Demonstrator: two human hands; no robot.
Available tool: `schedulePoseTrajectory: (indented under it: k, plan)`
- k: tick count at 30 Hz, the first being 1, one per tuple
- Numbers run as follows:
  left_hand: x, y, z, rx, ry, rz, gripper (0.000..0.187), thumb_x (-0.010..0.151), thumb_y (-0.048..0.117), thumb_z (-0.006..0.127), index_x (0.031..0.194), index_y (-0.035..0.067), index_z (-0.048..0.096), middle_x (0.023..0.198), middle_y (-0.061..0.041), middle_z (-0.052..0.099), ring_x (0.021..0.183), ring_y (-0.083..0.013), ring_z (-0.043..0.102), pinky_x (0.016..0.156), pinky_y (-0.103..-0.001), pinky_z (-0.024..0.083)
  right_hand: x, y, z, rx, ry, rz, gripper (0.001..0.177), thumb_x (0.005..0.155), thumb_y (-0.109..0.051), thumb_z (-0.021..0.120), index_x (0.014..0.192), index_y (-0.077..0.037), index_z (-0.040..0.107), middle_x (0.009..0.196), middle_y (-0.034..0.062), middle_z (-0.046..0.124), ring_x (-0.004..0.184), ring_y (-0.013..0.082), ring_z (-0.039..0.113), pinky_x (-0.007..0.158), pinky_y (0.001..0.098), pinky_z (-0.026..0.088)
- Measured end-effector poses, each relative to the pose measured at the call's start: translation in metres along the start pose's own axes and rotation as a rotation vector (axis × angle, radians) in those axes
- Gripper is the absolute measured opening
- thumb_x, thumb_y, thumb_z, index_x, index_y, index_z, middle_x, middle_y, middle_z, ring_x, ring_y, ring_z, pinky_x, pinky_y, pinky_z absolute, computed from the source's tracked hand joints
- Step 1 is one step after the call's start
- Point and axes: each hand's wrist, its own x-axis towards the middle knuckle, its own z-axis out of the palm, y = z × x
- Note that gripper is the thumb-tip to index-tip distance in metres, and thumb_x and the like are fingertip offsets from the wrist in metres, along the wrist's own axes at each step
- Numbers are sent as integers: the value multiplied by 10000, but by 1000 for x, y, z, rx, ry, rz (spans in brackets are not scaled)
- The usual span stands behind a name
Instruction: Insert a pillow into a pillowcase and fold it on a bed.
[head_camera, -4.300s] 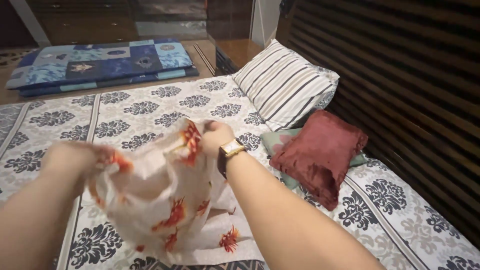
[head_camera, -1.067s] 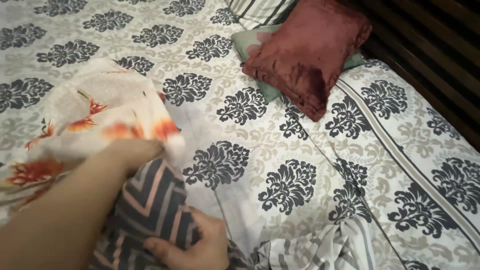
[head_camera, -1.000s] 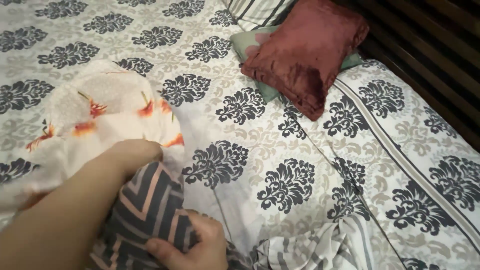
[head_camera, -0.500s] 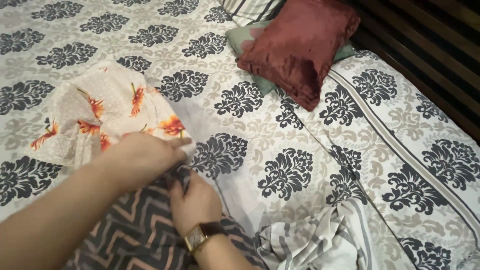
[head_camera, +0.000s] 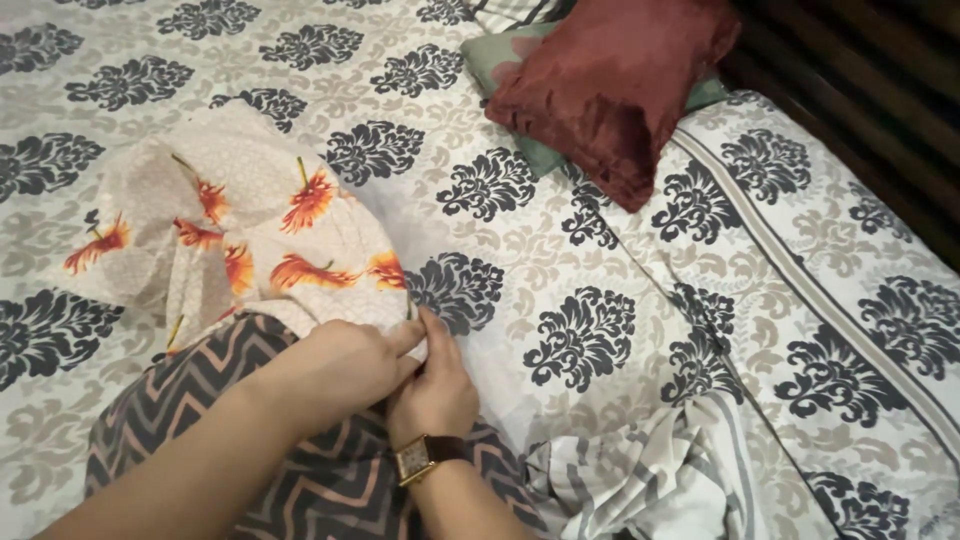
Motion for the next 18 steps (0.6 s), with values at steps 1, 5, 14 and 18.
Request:
schedulePoseTrajectory:
  k: [1,5,14,18]
  plan:
    - [-2,-3,-3,-7,34,34,252,811,183,619,1026,78,697,1345,-159,600,766,-280,711,605,-404,589,-1,2,-1,-22,-13,-115,465,848,-165,604,1307,-221,653,1148,115,740,973,370,699,780,486,549]
    - [-10,-7,4,-39,177,91,246,784,196,625,1011,133,697,1238,-102,632,783,-272,691,581,-386,582,-2,6,-2,-19,-36,-198,408,826,-155,630,1226,-208,690,1092,112,753,955,369,708,782,480,556]
    - [3,-8,10,-3,534,-237,246,785,189,620,1025,159,660,943,-31,631,850,-250,673,684,-393,562,6,28,2,-91,-13,-102,200,852,-180,637,1023,-133,729,923,154,737,817,409,691,711,506,538]
    - [8,-16,34,-81,645,-457,296,743,165,625,1035,142,667,984,-46,659,922,-296,667,778,-439,545,3,37,3,-53,-13,-138,159,904,-188,601,989,-115,714,908,141,726,822,390,695,701,485,541]
